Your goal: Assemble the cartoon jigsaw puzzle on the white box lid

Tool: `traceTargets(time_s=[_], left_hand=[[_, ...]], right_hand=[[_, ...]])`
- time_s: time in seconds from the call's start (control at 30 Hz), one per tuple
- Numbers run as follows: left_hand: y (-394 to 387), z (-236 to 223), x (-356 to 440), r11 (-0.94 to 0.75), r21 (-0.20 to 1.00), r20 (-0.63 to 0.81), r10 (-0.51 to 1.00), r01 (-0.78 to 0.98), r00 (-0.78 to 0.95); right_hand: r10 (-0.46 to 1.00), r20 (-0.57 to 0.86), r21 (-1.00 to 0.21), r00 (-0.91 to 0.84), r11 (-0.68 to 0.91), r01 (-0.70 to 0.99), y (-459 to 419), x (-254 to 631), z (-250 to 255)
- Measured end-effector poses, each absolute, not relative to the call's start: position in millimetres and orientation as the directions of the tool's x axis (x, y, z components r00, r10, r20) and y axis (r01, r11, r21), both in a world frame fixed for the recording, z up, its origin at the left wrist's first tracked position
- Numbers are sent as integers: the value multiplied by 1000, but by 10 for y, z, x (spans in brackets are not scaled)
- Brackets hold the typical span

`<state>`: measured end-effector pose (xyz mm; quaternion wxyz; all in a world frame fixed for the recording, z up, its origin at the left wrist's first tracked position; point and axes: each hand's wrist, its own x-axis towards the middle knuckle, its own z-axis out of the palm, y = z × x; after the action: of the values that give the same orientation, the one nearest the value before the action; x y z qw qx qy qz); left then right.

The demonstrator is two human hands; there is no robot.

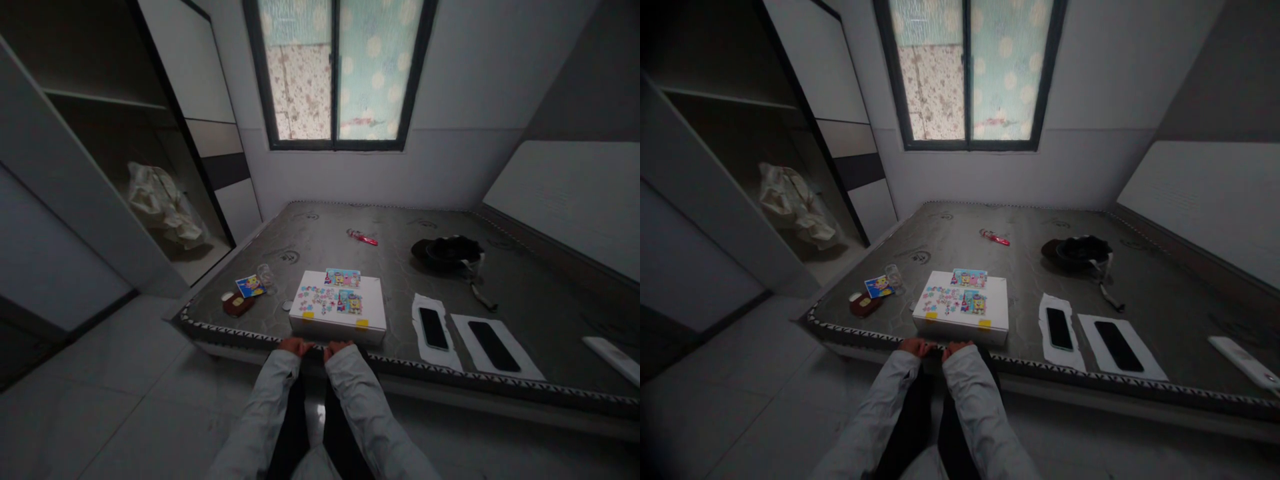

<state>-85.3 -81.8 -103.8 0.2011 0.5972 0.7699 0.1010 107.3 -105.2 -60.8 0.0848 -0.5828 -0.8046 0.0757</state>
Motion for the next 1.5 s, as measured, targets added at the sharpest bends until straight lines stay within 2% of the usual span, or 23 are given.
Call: traceTargets(time_s=[0.13,0.4,0.67,0.97,1.17,1.5], left_hand=[[-848,-1013,-897,282,356,-209,953,891,-218],[-849,-968,-959,306,350,-145,951,885,-272],[-917,-980,-998,366,365,-98,929,856,-356],[-864,-1043,-1034,414,390,-125,909,823,-398],[-840,-1102,-1042,423,407,-125,904,810,-409],[-823,-1242,-1047,336,481,-105,939,810,-328]], right_hand=[[950,46,-224,-309,311,924,-1055,1077,-592],[946,5,-233,-325,317,919,-1010,1080,-642],[915,-143,-212,-377,343,915,-868,1109,-809],[914,-259,-179,-312,272,946,-834,1054,-801],[932,-208,-182,-296,261,948,-874,1058,-756],[956,-69,-240,-285,261,935,-958,1079,-781]])
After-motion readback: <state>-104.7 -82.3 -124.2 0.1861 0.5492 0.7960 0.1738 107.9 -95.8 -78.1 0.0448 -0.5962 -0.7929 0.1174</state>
